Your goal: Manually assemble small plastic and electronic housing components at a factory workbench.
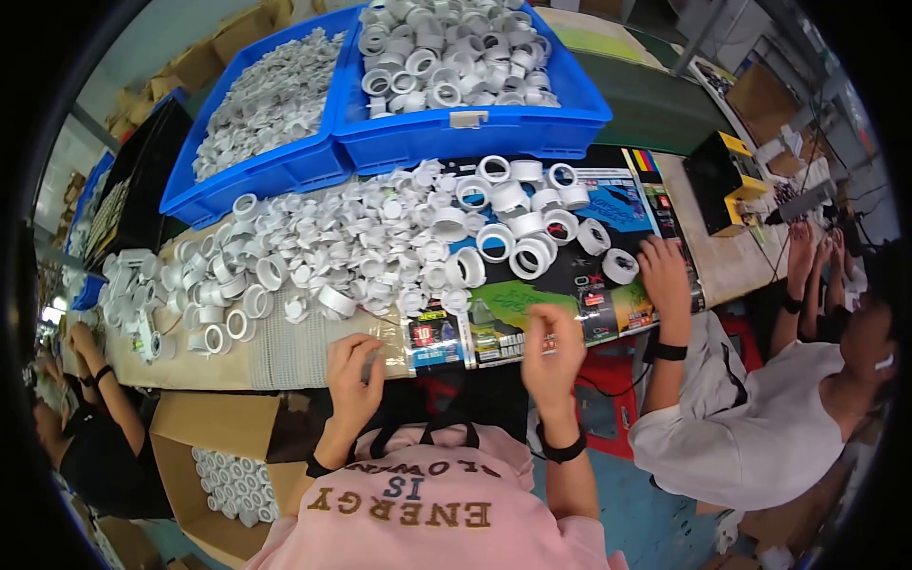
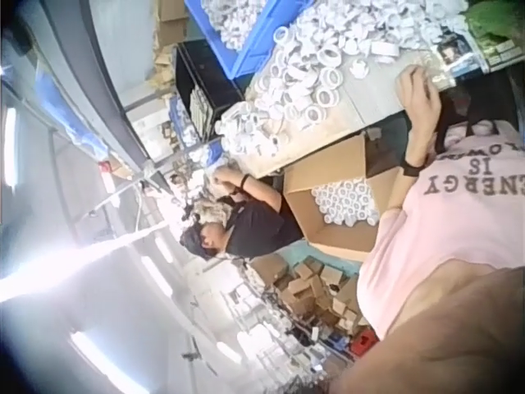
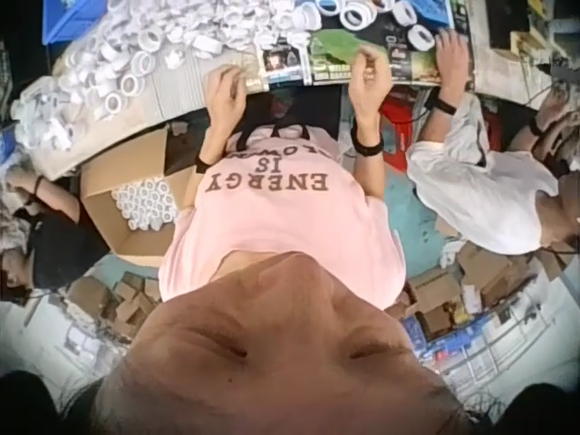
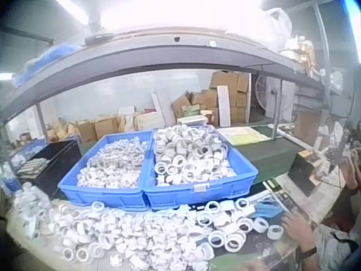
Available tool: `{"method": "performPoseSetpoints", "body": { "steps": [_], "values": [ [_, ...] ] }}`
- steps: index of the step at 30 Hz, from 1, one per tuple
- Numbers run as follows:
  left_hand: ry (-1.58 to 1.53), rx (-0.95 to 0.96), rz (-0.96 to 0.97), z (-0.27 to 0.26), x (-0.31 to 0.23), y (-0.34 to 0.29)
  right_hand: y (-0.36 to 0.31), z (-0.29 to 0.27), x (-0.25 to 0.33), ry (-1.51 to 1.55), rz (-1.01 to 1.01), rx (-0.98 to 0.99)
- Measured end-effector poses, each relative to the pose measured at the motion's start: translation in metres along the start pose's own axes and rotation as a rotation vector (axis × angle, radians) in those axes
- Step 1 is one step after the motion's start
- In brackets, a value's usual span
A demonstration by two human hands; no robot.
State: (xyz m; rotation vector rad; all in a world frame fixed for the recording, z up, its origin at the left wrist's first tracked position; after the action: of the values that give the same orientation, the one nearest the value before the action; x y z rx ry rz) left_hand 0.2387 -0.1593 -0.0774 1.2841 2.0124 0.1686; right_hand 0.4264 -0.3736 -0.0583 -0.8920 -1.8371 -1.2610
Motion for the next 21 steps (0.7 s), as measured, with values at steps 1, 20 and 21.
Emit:
{"method": "performPoseSetpoints", "body": {
  "steps": [1, 20, 21],
  "values": [
    [-0.012, -0.016, 0.003, 0.001, -0.001, 0.000, 0.006, -0.018, -0.006, -0.017, 0.009, -0.046],
    [0.012, 0.097, 0.061, 0.000, -0.033, 0.029, 0.036, -0.051, -0.011, -0.696, -0.137, -0.126],
    [0.016, 0.100, 0.056, 0.001, -0.037, 0.032, 0.043, -0.053, -0.015, -0.811, -0.135, -0.104]
  ]
}}
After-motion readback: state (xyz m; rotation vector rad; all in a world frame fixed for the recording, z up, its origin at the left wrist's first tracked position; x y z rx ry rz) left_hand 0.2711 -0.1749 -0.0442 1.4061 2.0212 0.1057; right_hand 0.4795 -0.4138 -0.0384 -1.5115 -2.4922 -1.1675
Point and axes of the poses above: each hand's wrist, its own y-axis towards the middle knuckle, its own z-axis out of the palm, x = y × z, the point moved 8 cm from there along y, towards the middle knuckle, and after that the axes turned 8 degrees about y, right-handed, at the moved point
